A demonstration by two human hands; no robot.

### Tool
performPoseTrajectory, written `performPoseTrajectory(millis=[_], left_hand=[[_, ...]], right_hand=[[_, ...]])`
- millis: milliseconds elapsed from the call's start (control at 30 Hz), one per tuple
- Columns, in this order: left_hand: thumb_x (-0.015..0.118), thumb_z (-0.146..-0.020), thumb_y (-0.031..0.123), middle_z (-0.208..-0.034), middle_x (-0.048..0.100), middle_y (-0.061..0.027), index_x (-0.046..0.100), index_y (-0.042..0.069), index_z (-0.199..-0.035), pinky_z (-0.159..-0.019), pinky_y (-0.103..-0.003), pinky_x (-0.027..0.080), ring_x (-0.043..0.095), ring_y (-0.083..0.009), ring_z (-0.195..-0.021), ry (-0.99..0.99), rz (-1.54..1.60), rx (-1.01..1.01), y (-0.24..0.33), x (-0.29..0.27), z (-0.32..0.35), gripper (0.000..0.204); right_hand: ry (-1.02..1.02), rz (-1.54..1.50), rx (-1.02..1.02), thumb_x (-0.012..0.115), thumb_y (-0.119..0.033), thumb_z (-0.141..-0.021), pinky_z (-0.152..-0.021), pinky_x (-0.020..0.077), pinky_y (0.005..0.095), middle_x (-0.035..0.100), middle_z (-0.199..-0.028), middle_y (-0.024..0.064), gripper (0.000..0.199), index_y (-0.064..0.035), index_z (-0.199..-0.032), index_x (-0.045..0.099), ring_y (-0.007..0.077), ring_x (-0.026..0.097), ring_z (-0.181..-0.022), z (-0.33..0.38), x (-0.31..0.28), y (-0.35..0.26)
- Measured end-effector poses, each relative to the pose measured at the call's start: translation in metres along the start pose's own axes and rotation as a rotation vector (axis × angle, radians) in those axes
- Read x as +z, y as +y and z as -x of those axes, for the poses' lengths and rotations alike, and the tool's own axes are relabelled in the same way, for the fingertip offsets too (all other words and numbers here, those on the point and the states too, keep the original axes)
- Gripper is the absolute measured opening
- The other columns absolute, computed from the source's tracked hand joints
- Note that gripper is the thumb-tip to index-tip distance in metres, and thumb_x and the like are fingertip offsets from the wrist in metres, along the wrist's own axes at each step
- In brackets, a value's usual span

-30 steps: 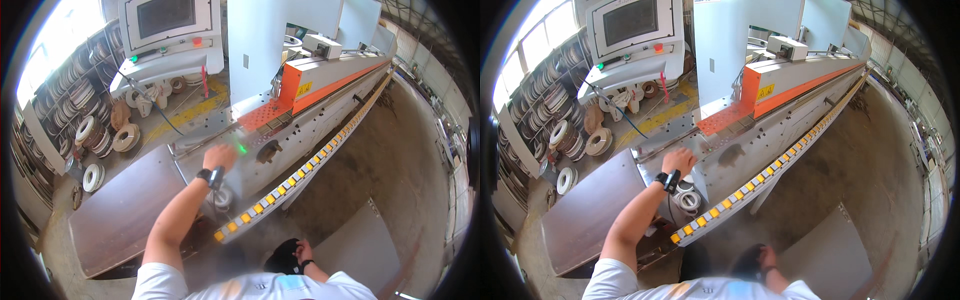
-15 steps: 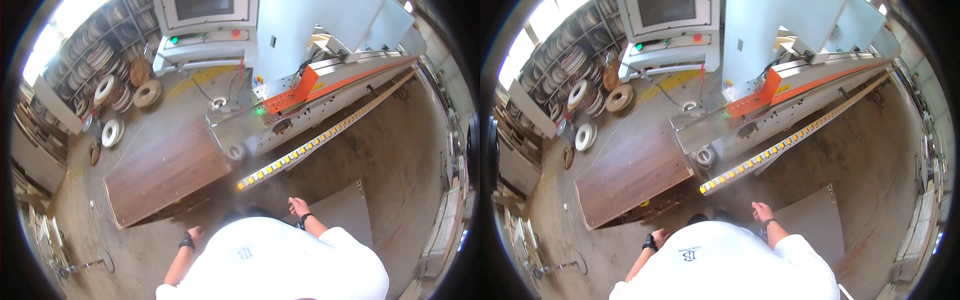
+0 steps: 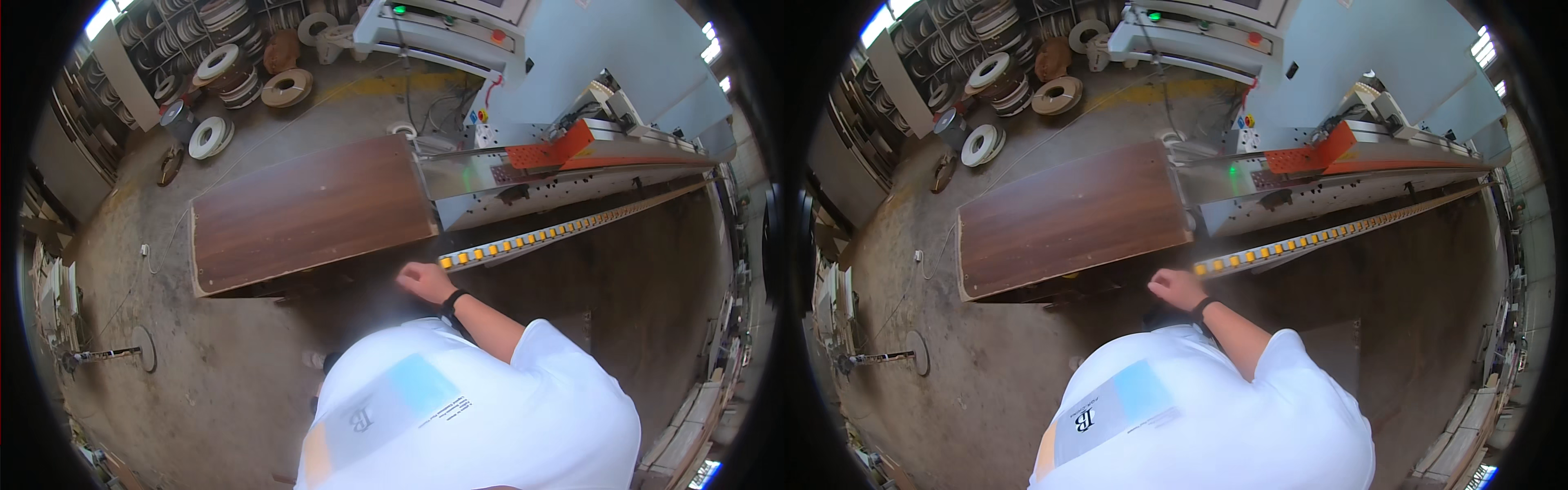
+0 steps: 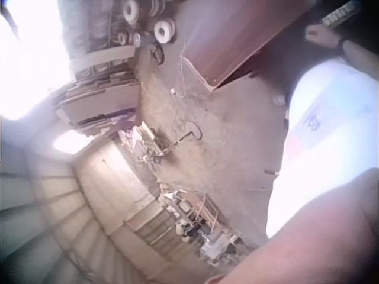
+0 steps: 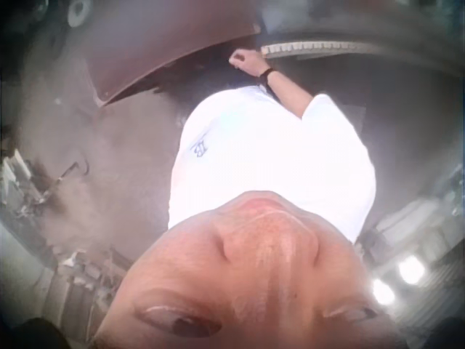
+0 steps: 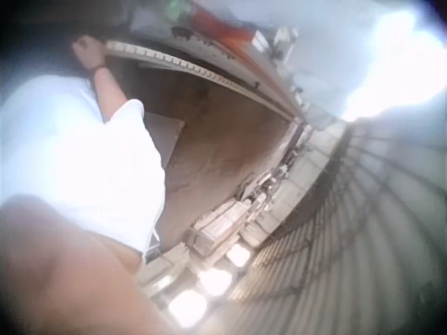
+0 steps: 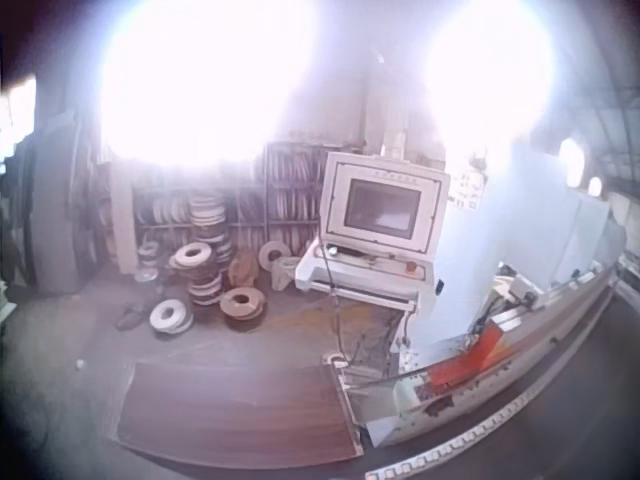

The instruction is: Operating an industrial edge banding machine to process wood panels, including loading tape and feeding boards.

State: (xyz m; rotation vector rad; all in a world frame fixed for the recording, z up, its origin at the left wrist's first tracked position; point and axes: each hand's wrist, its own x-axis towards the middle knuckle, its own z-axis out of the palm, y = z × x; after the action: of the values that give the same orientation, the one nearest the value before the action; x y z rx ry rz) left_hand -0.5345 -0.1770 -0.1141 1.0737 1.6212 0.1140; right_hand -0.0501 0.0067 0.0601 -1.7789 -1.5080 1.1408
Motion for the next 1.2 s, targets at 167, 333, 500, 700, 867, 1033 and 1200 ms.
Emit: performPoseTrajectory(millis=[167,333,500,700,867,1033,1200], left_hand=[[0.066,-0.104,0.028,-0.091,0.074,-0.0087,0.073,0.005,-0.117,-0.068,-0.035,0.055,0.07,-0.0201,-0.078,-0.011,0.002,0.066,-0.057,-0.076,0.006,0.027],[0.065,-0.104,0.029,-0.093,0.075,-0.0094,0.074,0.005,-0.116,-0.072,-0.036,0.056,0.07,-0.02,-0.082,0.148,0.047,-0.067,-0.161,-0.232,0.022,0.028],[0.064,-0.105,0.03,-0.095,0.076,-0.0102,0.076,0.006,-0.115,-0.075,-0.038,0.057,0.07,-0.0199,-0.085,0.274,0.079,-0.251,-0.246,-0.366,0.039,0.029],[0.063,-0.105,0.032,-0.097,0.077,-0.0111,0.077,0.007,-0.114,-0.08,-0.039,0.058,0.071,-0.0198,-0.089,0.298,-0.03,-0.13,-0.267,-0.459,0.005,0.03],[0.064,-0.104,0.039,-0.118,0.079,-0.0128,0.074,0.005,-0.131,-0.097,-0.04,0.056,0.072,-0.024,-0.109,0.177,0.061,-0.029,-0.182,-0.504,-0.094,0.044],[0.063,-0.105,0.038,-0.13,0.077,-0.0176,0.072,0.007,-0.137,-0.106,-0.043,0.055,0.071,-0.0326,-0.123,0.094,-0.102,0.107,-0.115,-0.615,-0.122,0.046],[0.066,-0.105,0.033,-0.103,0.08,-0.01,0.072,0.006,-0.127,-0.079,-0.036,0.06,0.075,-0.0194,-0.089,0.291,-0.048,-0.013,-0.174,-0.748,-0.179,0.035]], right_hand=[[0.049,0.167,-0.206,0.074,-0.035,-0.096,-0.094,0.0583,0.0445,0.078,-0.111,0.0183,0.034,-0.0122,-0.121,0.076,0.0366,0.074,-0.105,-0.057,0.107,-0.105],[0.253,0.37,-0.192,0.076,-0.043,-0.092,-0.115,0.0472,0.0486,0.063,-0.147,0.0243,0.061,-0.0058,-0.141,0.067,0.0397,0.058,-0.138,-0.107,0.235,-0.175],[0.23,0.711,0.032,0.072,-0.063,-0.091,-0.13,0.0277,0.0552,0.032,-0.172,0.0321,0.102,0.0059,-0.16,0.043,0.0468,0.026,-0.162,-0.133,0.309,-0.221],[0.127,0.968,0.257,0.079,-0.068,-0.083,-0.129,0.0263,0.0619,0.023,-0.173,0.0364,0.117,0.0066,-0.163,0.035,0.0539,0.018,-0.162,-0.145,0.323,-0.252],[0.286,0.937,0.198,0.091,-0.063,-0.071,-0.128,0.0307,0.0627,0.034,-0.167,0.0343,0.116,0.0054,-0.153,0.044,0.0544,0.027,-0.158,-0.159,0.34,-0.254],[0.195,0.864,0.328,0.088,-0.072,-0.072,-0.133,0.0235,0.0553,0.022,-0.177,0.0285,0.134,0.0058,-0.166,0.034,0.0454,0.017,-0.165,-0.171,0.34,-0.243],[0.374,0.703,0.503,0.076,-0.068,-0.09,-0.134,0.0199,0.0478,0.023,-0.177,0.0276,0.115,0.0084,-0.165,0.034,0.0413,0.018,-0.166,-0.201,0.365,-0.238]])
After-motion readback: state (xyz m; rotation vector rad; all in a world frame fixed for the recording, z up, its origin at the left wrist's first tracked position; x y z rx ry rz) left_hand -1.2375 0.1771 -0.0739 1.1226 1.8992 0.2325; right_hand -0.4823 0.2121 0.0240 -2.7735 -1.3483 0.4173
